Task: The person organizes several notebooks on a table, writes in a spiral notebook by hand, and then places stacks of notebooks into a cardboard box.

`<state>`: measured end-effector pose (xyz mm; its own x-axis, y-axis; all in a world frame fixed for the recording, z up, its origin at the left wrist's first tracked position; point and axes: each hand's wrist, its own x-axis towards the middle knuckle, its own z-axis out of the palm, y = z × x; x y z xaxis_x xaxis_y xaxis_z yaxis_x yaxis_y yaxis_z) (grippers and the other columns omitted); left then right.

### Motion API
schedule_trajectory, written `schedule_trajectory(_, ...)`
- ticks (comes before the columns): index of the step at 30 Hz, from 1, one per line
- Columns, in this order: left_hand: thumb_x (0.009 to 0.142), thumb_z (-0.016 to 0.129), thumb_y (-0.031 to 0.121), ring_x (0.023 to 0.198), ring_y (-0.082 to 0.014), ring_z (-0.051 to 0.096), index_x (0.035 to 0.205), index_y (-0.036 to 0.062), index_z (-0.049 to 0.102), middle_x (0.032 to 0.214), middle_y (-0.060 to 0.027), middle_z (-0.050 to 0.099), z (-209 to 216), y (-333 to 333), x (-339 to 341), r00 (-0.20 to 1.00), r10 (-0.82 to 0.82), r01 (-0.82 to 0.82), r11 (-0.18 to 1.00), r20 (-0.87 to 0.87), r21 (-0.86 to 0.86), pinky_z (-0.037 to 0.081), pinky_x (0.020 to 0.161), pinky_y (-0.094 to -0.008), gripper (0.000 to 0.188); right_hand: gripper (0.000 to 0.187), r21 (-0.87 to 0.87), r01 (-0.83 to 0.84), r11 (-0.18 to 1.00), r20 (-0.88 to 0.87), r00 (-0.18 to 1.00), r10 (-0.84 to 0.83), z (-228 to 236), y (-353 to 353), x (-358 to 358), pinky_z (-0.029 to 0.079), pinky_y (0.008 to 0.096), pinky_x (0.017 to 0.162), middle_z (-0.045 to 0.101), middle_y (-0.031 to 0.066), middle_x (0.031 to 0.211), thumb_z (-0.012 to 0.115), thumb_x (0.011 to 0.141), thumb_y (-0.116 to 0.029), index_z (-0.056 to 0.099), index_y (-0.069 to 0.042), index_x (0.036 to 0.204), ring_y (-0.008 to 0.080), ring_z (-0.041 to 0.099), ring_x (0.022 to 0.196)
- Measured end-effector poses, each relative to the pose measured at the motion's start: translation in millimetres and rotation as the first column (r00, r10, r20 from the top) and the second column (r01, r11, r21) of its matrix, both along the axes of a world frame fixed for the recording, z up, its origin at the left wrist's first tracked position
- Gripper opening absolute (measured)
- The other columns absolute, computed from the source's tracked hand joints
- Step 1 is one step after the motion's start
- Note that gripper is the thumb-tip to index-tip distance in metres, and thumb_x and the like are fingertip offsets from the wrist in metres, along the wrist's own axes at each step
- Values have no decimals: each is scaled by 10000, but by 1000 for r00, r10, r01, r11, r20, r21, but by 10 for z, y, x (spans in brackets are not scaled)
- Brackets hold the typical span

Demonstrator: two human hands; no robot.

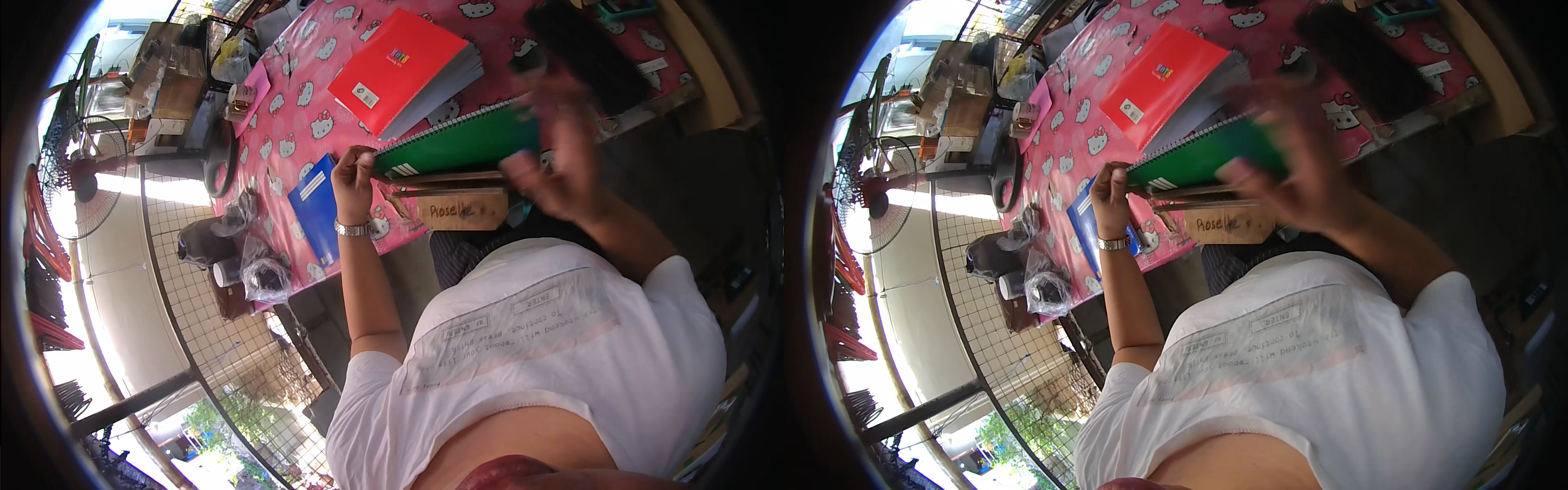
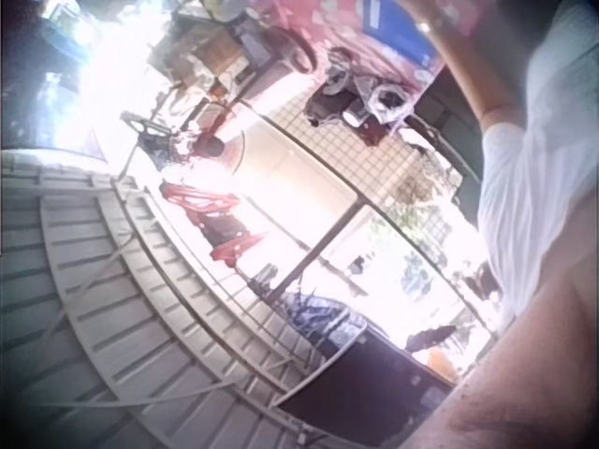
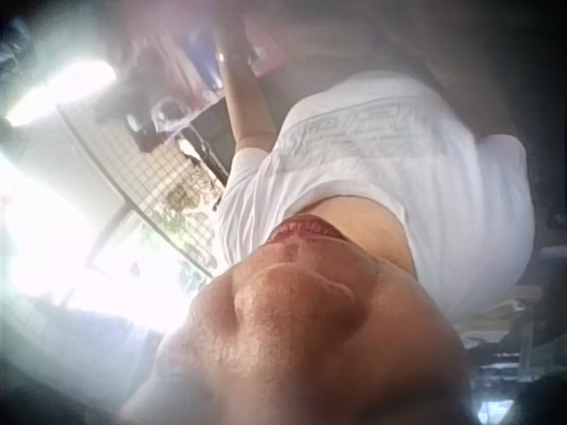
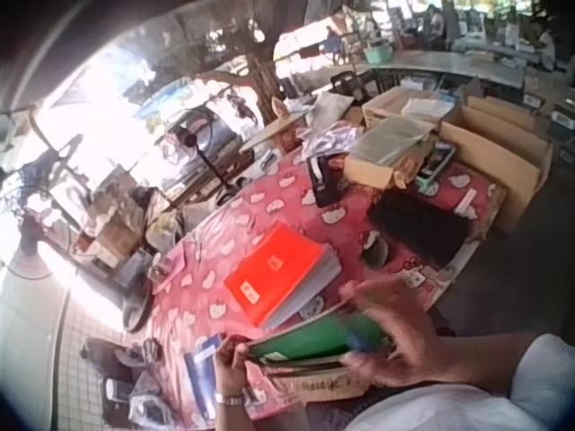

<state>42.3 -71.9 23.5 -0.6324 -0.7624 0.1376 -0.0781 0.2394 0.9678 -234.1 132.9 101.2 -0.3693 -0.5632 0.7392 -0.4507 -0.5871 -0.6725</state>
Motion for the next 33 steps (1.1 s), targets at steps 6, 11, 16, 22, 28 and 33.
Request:
schedule_trajectory(6,891,595,-28,751,-116,632,1027,-12,542,838,-51,645,252,166,-183,996,7,2,994,-86,107,541,646,-248,146,521,402,-156,902,-205,945,254,-347,-465,768,511,386,724,547,127,933,763,700,-244,607,1,1132,282,603,871)
schedule_trajectory(11,856,555,-88,785,-111,642,992,-32,588,890,-71,674,130,152,-78,993,44,-30,992,-110,125,536,681,-249,151,473,357,-36,933,-340,926,166,-297,-579,874,525,372,700,539,129,915,743,723,-236,616,-6,1116,267,610,808)
schedule_trajectory(16,837,548,-121,814,-120,650,976,-31,622,901,-70,682,138,258,-200,986,121,-119,993,-118,24,530,727,-243,181,464,366,27,930,-422,896,140,-313,-586,909,526,362,671,536,126,898,728,742,-245,608,4,1115,270,605,771)
schedule_trajectory(22,792,512,-177,812,-135,656,937,-32,636,899,-79,681,67,379,-294,948,257,-279,954,-186,-107,530,746,-253,240,410,253,-930,265,884,334,328,-342,-609,897,497,345,691,646,158,891,598,900,-208,490,44,1204,181,611,787)
schedule_trajectory(28,850,546,-72,789,-144,645,973,-11,630,900,-86,677,56,422,218,844,452,-491,868,-289,-77,531,708,-264,161,430,483,-639,598,343,767,543,-144,-456,594,502,305,770,597,125,1013,621,867,-155,476,8,1237,139,599,878)
schedule_trajectory(33,928,615,125,692,-136,613,1069,31,612,800,-52,653,-128,359,1299,331,852,-781,489,-406,389,506,600,-276,169,467,617,-213,757,53,972,230,-619,-467,-239,536,371,765,584,155,1082,719,782,-231,556,-38,1175,270,647,881)
